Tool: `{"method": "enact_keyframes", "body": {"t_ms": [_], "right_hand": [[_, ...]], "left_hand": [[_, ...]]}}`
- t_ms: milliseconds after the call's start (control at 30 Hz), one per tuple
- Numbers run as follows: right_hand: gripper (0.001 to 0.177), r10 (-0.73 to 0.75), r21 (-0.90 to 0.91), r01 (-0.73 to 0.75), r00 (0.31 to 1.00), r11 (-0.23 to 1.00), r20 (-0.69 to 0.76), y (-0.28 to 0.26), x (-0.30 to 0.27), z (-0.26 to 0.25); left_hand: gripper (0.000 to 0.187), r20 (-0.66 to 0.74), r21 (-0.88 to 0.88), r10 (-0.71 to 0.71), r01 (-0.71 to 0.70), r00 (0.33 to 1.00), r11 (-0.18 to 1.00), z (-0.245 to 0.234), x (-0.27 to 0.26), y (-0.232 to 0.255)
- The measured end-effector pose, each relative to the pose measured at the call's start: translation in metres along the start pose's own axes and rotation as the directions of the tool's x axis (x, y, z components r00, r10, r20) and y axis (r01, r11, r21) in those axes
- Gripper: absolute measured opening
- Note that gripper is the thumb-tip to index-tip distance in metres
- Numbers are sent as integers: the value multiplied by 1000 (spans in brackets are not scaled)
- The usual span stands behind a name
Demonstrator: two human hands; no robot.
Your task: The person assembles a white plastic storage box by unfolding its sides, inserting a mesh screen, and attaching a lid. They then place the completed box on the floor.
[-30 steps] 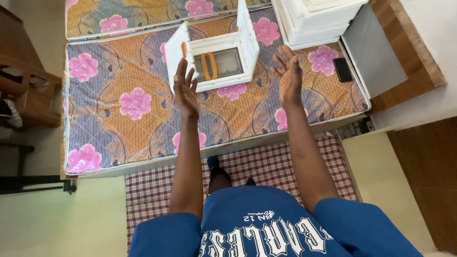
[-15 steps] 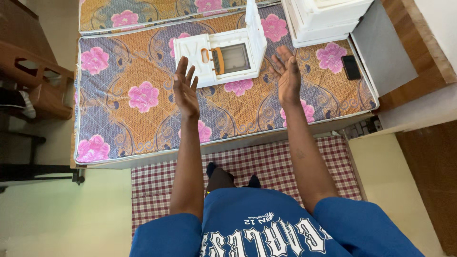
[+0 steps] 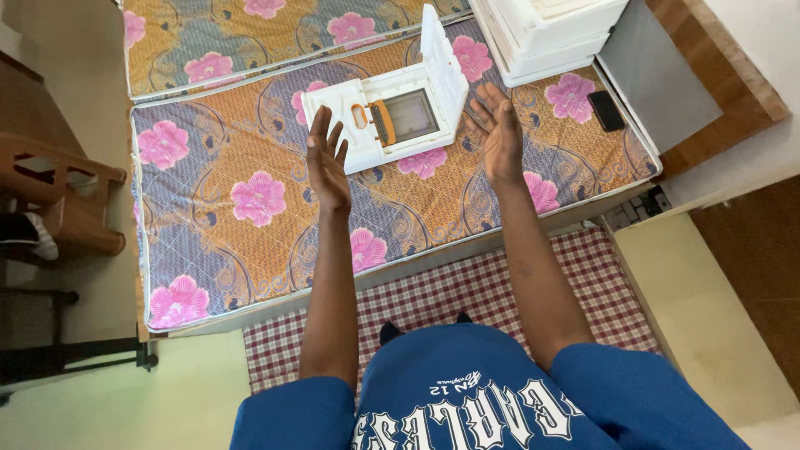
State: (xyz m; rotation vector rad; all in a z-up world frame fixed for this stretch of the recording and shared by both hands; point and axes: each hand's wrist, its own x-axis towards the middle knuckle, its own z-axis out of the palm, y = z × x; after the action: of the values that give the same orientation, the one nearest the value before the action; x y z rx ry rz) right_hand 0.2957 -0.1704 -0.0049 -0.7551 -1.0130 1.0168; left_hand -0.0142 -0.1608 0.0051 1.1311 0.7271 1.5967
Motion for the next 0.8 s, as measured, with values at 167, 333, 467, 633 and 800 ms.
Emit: {"method": "enact_keyframes", "body": {"t_ms": [167,333,467,633,800], "right_hand": [[96,3,8,-3,998,1000,-61,14,-3,24],[96,9,-17,-11,997,1000,-81,29,-8,50],[95,17,-99,-26,995,995,-95,31,-5,65],[90,59,-117,-73,991,990,-121,40,5,63],[88,93,-96,-105,988,990,-121,62,29,43]], "left_hand": [[85,28,14,-22,22,999,1000,-29,15,3],[88,35,18,-65,64,997,998,-54,19,1],[91,39,29,-83,82,996,996,-59,26,0],[91,38,18,-106,105,994,994,-60,36,-15],[91,35,8,-110,110,993,994,-57,53,-45]]}}
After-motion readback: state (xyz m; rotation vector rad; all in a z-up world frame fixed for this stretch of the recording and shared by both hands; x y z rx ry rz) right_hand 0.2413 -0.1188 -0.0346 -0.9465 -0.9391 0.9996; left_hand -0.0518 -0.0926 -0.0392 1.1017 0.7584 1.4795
